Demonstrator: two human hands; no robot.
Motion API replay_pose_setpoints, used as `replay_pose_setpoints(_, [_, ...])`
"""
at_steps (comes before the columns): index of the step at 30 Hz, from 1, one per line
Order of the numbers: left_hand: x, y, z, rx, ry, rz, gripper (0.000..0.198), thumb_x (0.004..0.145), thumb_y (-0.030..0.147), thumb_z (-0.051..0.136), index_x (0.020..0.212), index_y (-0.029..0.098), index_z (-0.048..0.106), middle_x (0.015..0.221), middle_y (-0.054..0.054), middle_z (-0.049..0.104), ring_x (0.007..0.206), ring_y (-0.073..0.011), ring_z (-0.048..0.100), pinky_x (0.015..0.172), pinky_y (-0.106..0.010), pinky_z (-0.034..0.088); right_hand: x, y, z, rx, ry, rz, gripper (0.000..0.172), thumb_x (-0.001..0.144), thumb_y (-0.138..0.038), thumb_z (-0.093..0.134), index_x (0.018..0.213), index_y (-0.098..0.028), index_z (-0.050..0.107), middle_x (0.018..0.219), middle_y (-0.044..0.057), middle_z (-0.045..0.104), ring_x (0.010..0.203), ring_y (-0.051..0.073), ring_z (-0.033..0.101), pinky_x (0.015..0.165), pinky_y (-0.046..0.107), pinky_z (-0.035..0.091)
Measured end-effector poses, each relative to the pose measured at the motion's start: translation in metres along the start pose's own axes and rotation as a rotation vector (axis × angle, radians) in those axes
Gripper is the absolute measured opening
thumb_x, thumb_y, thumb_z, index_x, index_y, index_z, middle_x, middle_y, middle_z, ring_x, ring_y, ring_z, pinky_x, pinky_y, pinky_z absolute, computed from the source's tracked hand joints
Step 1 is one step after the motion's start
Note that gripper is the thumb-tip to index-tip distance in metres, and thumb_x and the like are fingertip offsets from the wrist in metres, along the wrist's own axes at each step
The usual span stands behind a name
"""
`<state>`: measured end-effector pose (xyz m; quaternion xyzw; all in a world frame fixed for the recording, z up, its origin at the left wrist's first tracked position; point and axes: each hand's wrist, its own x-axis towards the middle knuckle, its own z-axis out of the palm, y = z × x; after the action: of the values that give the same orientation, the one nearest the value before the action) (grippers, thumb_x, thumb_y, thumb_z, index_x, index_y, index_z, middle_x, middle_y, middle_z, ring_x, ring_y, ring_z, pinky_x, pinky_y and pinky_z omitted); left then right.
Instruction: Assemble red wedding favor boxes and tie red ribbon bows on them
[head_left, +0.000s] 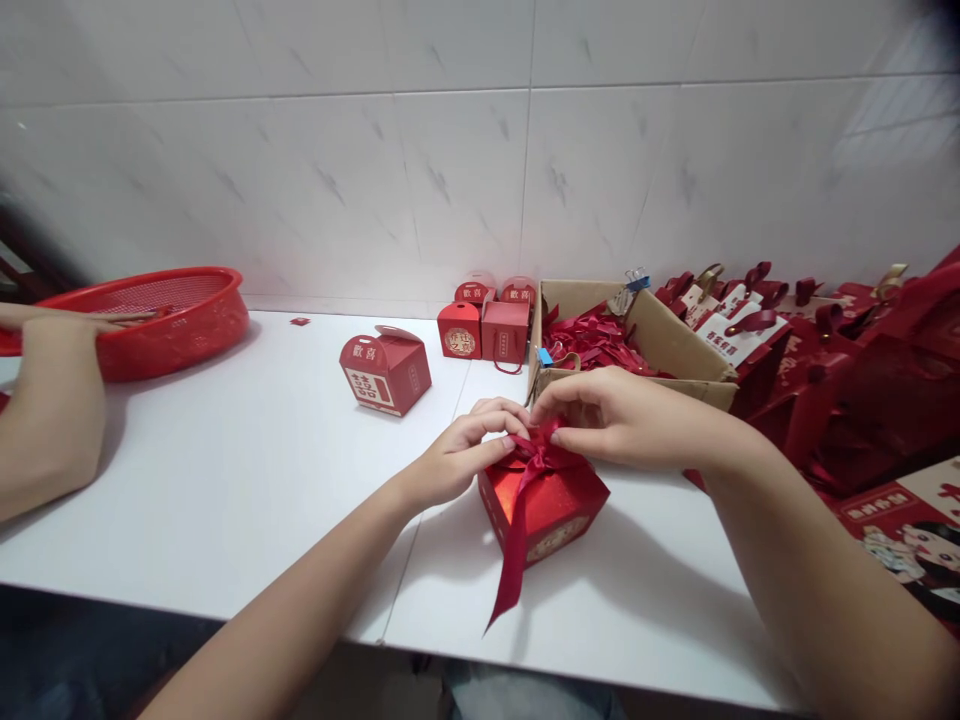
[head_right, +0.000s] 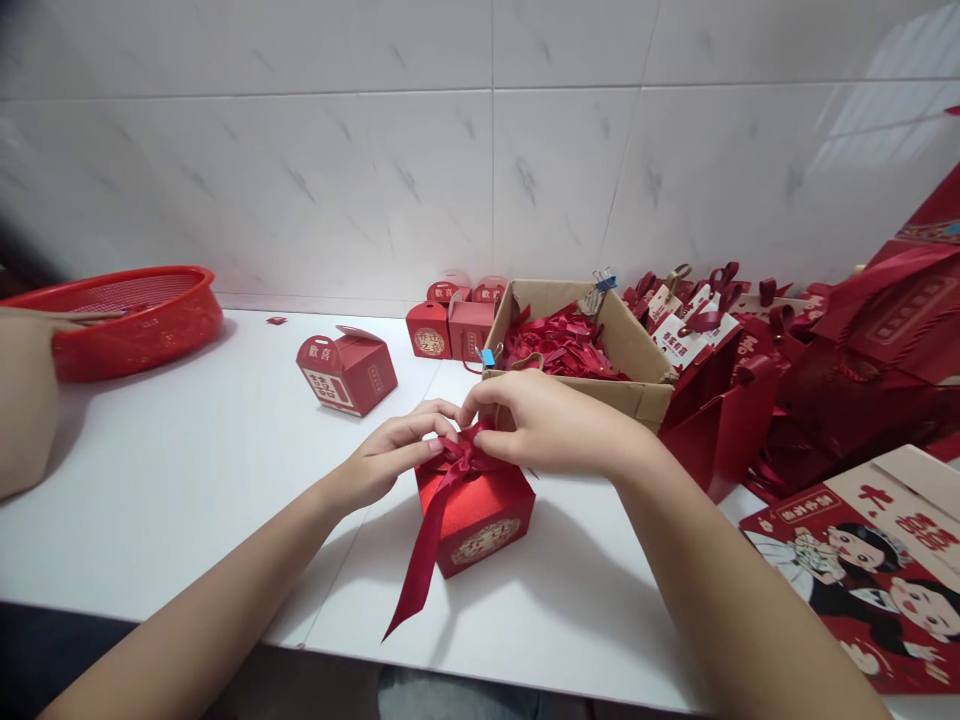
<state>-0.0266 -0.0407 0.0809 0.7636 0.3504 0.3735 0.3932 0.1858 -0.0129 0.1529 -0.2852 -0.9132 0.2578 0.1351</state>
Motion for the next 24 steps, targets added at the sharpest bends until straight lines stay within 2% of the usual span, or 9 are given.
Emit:
replay_pose_setpoints(7, [0.001, 0.003, 0.003, 0.102, 0.065, 0.017, 0.016, 0.083, 0.019, 0.046, 0.073, 0.019, 0.058, 0.101, -0.007, 0.056, 0.096, -0.0204, 0.053, 0.086, -0.036, 0.045, 0.000, 0.000, 0.001, 0.057, 0.009, -0.004, 0.029, 0.078, -0.014, 0.052, 0.103, -0.019, 0.065, 0.096, 0.005, 0.066, 0.081, 0.016, 0.059, 0.070, 0.025, 0.044])
replay_pose_setpoints(12, [0.000, -0.003, 0.003, 0.153, 0.063, 0.010, 0.019, 0.083, 0.016, 0.042, 0.070, 0.019, 0.056, 0.104, -0.006, 0.057, 0.104, -0.0213, 0.049, 0.093, -0.040, 0.042, 0.000, -0.003, 0.000, 0.149, -0.096, 0.012, 0.024, 0.079, -0.019, 0.056, 0.101, -0.018, 0.065, 0.089, 0.004, 0.064, 0.073, 0.014, 0.057, 0.061, 0.023, 0.042])
replay_pose_setpoints(15, [0.000, -0.007, 0.000, 0.101, 0.050, -0.011, 0.020, 0.084, 0.019, 0.043, 0.072, 0.019, 0.059, 0.105, -0.006, 0.058, 0.106, -0.0223, 0.049, 0.096, -0.041, 0.039, 0.001, -0.002, 0.000, 0.221, -0.117, 0.007, 0.023, 0.079, -0.019, 0.056, 0.101, -0.018, 0.064, 0.088, 0.003, 0.063, 0.073, 0.013, 0.056, 0.061, 0.023, 0.042])
replay_pose_setpoints(20, [0.001, -0.007, -0.003, -0.032, 0.047, -0.023, 0.024, 0.085, 0.031, 0.051, 0.067, 0.017, 0.059, 0.104, -0.007, 0.057, 0.098, -0.0218, 0.054, 0.091, -0.037, 0.042, 0.001, -0.003, -0.002, 0.400, -0.182, 0.022, 0.023, 0.079, -0.025, 0.060, 0.101, -0.017, 0.060, 0.083, 0.001, 0.060, 0.073, 0.012, 0.055, 0.062, 0.022, 0.043])
replay_pose_setpoints(24, [0.000, -0.005, -0.002, -0.076, 0.036, -0.033, 0.034, 0.087, 0.037, 0.050, 0.060, 0.016, 0.053, 0.106, -0.007, 0.056, 0.090, -0.0188, 0.056, 0.083, -0.033, 0.045, 0.002, -0.003, -0.002, 0.302, -0.148, 0.060, 0.022, 0.084, -0.035, 0.054, 0.096, -0.018, 0.061, 0.084, 0.002, 0.061, 0.074, 0.013, 0.056, 0.063, 0.023, 0.042])
